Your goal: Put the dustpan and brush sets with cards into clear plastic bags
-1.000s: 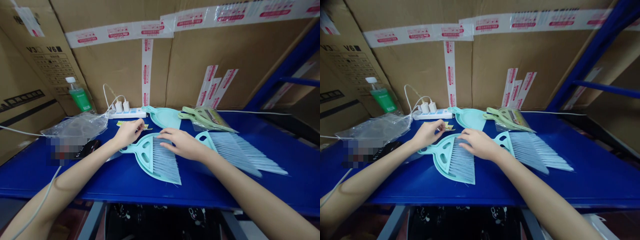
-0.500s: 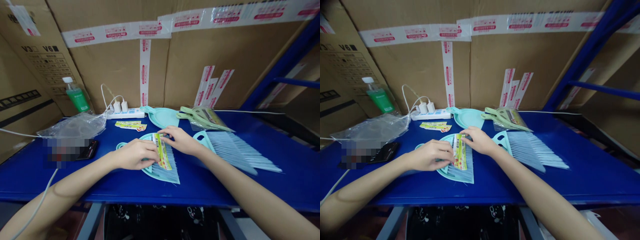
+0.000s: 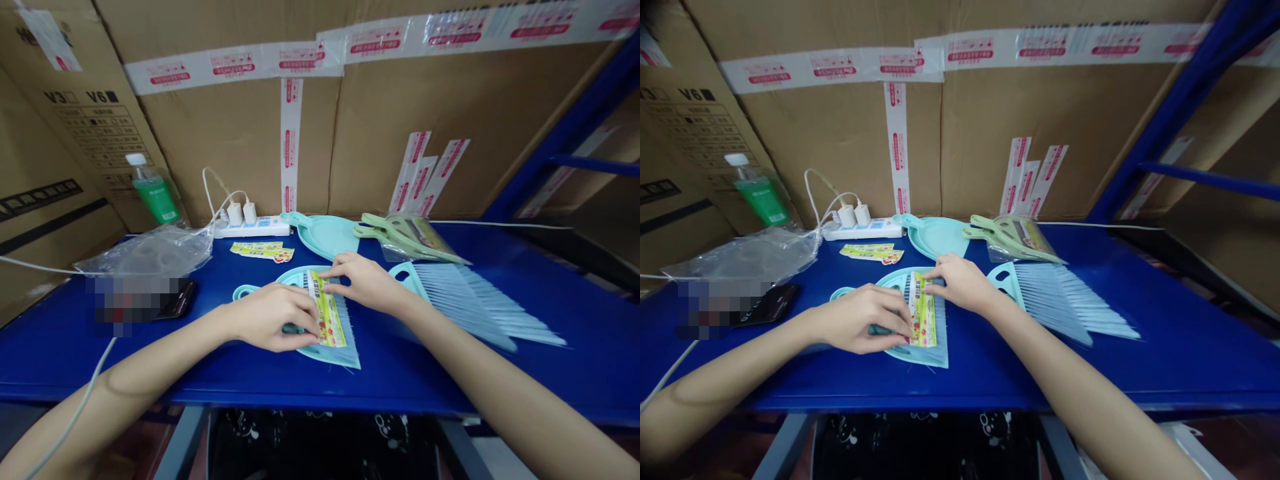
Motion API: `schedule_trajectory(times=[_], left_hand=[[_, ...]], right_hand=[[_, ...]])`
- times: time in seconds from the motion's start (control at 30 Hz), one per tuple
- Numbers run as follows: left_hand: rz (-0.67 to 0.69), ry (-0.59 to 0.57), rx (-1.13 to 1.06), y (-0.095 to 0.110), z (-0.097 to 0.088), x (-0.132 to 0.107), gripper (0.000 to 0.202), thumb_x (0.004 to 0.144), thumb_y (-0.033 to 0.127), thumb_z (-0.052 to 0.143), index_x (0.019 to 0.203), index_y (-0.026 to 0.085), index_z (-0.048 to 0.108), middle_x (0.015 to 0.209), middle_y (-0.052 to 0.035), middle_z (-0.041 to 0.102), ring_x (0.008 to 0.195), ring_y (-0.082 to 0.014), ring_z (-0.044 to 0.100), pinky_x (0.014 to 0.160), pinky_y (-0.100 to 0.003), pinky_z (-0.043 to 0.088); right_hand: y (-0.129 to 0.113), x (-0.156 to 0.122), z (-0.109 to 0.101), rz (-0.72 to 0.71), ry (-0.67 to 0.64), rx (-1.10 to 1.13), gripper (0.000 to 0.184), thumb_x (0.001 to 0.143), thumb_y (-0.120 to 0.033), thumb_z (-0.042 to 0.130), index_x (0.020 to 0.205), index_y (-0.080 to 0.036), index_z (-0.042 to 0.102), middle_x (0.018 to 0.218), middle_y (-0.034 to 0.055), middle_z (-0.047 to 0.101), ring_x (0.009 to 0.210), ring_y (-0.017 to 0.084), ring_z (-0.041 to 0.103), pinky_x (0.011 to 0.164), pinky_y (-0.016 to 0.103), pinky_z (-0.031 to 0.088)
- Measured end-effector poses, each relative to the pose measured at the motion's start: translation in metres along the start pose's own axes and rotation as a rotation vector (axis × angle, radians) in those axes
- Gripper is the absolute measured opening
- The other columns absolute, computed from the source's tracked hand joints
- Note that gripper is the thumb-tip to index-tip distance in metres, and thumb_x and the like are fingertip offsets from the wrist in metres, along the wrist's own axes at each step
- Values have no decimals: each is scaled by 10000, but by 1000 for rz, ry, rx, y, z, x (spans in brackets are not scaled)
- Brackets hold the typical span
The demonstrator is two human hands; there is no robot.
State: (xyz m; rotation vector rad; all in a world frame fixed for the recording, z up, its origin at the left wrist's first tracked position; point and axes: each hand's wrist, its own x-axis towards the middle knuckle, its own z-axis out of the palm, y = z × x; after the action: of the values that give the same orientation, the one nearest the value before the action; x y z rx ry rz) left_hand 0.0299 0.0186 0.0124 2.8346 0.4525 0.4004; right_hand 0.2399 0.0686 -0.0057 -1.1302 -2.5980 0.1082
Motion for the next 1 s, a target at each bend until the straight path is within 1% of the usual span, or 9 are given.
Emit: schedule_trajectory(times=[0.2, 0.37, 0.47, 0.6, 0.7, 0.73, 0.77, 0.83, 1.0], left_hand=[[-12, -27, 13, 2, -2, -1, 155, 857, 223, 565, 894, 185, 711, 891, -42, 694, 817, -149, 618, 726, -256, 486], [-55, -13, 1, 1, -14, -2, 175, 875, 221, 529, 920, 170, 690, 908, -44, 691, 843, -143, 618, 756, -254, 490], [-156, 39, 51, -4, -22, -10, 211, 894, 213, 471, 932, 174, 676, 924, -49, 679, 858, -148, 616, 779, -277, 493], [-311, 114, 142, -16, -29, -32, 239, 900, 254, 442, 972, 174, 656, 992, -67, 655, 913, -166, 604, 816, -315, 485], [-424, 146, 158, -27, -31, -49, 271, 900, 309, 435, 1006, 173, 644, 991, -72, 646, 917, -172, 596, 820, -318, 476], [-466, 150, 144, -31, -32, -53, 289, 900, 328, 428, 1014, 169, 640, 959, -70, 647, 866, -163, 602, 767, -293, 483], [-509, 142, 118, -35, -32, -57, 308, 899, 345, 421, 1021, 161, 635, 915, -65, 650, 791, -149, 602, 689, -263, 482], [-566, 102, 53, -41, -32, -60, 315, 902, 353, 409, 1007, 158, 633, 872, -48, 669, 694, -127, 591, 628, -236, 458], [-555, 16, -88, -44, -25, -58, 356, 923, 347, 354, 910, 148, 650, 833, -31, 689, 676, -115, 586, 658, -220, 438]], right_hand=[[2, 0, 1, -10, -4, -13, 255, 807, -357, 636, 1020, -243, 720, 825, 65, 627, 806, 219, 561, 670, 312, 434], [1, 0, 1, 1, -9, -33, 262, 806, -350, 639, 1029, -238, 718, 833, 70, 632, 815, 223, 568, 669, 315, 442], [-2, -1, -1, 3, -25, -45, 274, 813, -346, 630, 1046, -227, 711, 840, 75, 629, 833, 230, 572, 679, 323, 449], [-7, -4, -8, 27, -38, -28, 319, 846, -354, 582, 1100, -190, 684, 898, 96, 619, 882, 243, 572, 731, 353, 460], [-11, -7, -14, -17, -57, 27, 458, 805, -422, 620, 1195, -182, 622, 972, 106, 602, 930, 254, 560, 773, 379, 466], [-12, -8, -15, -40, -80, 49, 520, 777, -440, 647, 1226, -182, 598, 1005, 109, 594, 952, 256, 554, 791, 384, 467], [-13, -9, -16, -59, -110, 68, 577, 751, -449, 671, 1253, -181, 575, 1039, 112, 585, 975, 257, 547, 813, 386, 465], [-14, -10, -16, -76, -177, 91, 646, 719, -443, 702, 1282, -167, 547, 1089, 120, 567, 1017, 257, 533, 852, 384, 457], [-12, -10, -15, -92, -258, 104, 620, 743, -469, 661, 1272, -163, 557, 1086, 118, 568, 1033, 263, 519, 854, 393, 461]])
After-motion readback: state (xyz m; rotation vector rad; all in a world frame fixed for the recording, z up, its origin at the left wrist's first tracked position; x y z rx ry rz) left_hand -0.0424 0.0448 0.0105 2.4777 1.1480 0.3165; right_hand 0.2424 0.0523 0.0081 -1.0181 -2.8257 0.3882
